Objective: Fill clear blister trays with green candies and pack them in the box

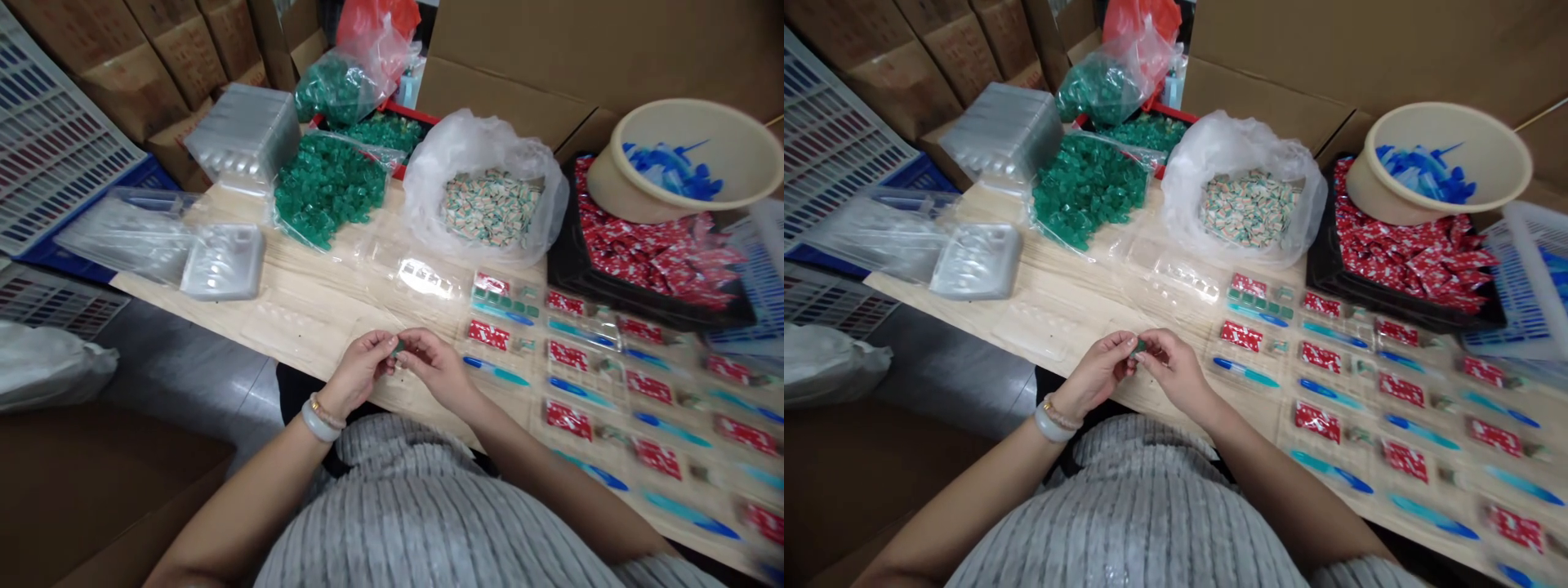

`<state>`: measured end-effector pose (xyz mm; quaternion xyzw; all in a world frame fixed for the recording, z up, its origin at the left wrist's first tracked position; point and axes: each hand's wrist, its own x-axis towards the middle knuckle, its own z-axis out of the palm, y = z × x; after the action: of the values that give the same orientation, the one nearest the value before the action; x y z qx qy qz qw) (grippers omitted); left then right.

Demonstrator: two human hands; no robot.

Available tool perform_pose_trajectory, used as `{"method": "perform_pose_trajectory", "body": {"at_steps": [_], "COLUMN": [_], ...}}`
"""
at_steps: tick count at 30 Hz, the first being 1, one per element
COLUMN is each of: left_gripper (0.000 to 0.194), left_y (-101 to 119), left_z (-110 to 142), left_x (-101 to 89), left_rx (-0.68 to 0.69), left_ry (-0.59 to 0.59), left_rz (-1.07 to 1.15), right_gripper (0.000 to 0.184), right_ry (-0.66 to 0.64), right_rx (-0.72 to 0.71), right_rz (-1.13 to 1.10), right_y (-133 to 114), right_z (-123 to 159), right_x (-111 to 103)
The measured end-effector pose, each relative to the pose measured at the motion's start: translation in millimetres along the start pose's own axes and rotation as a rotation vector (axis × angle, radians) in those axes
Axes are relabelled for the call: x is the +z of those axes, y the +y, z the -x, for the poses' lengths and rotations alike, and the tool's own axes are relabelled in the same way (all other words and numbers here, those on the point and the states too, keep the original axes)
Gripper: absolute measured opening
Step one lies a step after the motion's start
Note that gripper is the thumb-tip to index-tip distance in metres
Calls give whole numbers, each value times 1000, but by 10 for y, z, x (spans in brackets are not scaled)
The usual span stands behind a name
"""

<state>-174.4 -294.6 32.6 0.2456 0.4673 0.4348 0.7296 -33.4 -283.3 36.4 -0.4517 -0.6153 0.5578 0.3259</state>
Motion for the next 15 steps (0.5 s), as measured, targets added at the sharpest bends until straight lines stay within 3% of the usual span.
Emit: {"method": "perform_pose_trajectory", "body": {"at_steps": [2, 4, 8, 11, 15], "left_gripper": [26, 31, 25, 20, 24], "left_y": [0, 12, -26, -120, -182], "left_z": [59, 105, 74, -3, 5], "left_x": [-55, -174, -460, -548, -528], "left_rx": [74, 248, 570, 617, 627], "left_ry": [11, 5, -177, -190, -161], "left_rz": [-226, -607, -1326, -1486, -1478], "right_gripper": [14, 10, 11, 14, 12], "right_ry": [48, 35, -124, -136, -102], "right_rx": [-45, -66, -54, -50, -35], "right_rz": [179, 430, 912, 1085, 1106], "right_y": [52, 115, 205, 230, 282], "right_z": [96, 183, 223, 155, 150], "right_x": [-12, -11, 81, 197, 251]}}
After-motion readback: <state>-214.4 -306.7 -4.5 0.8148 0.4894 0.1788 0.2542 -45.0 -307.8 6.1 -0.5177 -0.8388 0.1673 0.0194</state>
